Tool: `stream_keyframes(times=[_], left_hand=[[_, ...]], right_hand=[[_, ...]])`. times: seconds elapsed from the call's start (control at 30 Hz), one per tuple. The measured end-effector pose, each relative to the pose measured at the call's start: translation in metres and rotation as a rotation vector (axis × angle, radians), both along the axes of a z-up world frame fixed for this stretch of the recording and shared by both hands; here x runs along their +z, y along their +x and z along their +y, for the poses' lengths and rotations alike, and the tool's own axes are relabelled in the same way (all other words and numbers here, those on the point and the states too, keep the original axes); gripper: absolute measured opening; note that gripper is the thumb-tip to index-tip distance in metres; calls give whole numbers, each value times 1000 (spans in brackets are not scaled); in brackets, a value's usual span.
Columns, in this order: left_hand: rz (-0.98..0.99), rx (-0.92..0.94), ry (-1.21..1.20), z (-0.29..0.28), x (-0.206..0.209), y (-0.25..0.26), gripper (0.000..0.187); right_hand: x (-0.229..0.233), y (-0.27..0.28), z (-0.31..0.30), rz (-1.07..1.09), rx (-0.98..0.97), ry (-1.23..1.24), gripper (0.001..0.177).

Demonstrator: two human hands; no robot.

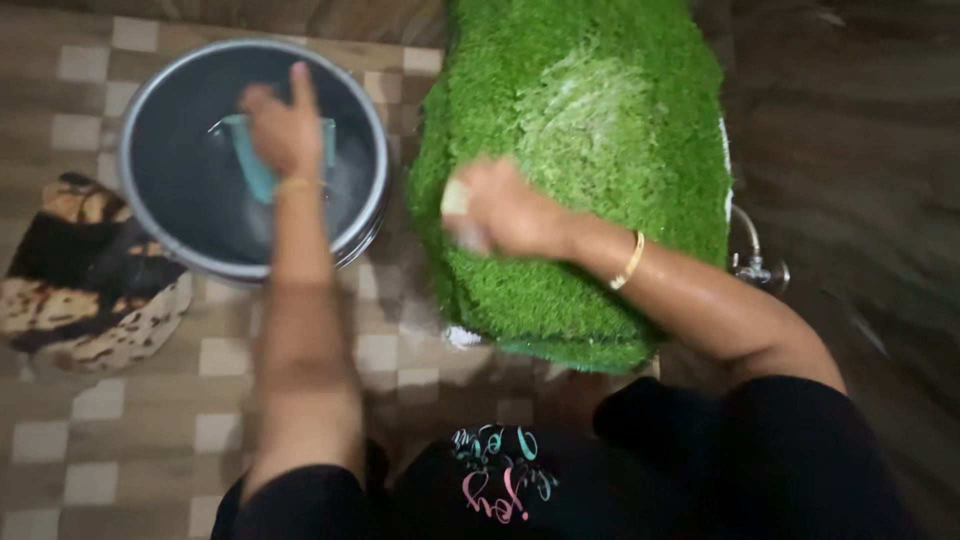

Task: The person washes a green textured mat by hand, applying soap, scrubbing the surface with their palms, and rinsing it with water from a bucket.

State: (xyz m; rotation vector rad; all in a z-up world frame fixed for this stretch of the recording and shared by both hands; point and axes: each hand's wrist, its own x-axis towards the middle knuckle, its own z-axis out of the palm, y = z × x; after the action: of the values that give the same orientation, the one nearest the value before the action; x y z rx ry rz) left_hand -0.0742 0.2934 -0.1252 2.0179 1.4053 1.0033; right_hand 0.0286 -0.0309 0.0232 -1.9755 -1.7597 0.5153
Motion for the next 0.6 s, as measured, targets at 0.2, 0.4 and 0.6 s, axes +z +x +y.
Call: stream_keyframes(times=[0.2, 0.4, 0.6], left_hand=[[380, 157, -127, 89, -127, -3, 95], [946, -510, 52, 64, -179, -9, 35], [890, -430, -96, 66, -187, -40, 27]], right_hand=[[28, 89, 31, -465, -304, 245, 21], [4, 19, 23, -301, 64, -340, 13], [12, 76, 4, -281, -346, 46, 22]])
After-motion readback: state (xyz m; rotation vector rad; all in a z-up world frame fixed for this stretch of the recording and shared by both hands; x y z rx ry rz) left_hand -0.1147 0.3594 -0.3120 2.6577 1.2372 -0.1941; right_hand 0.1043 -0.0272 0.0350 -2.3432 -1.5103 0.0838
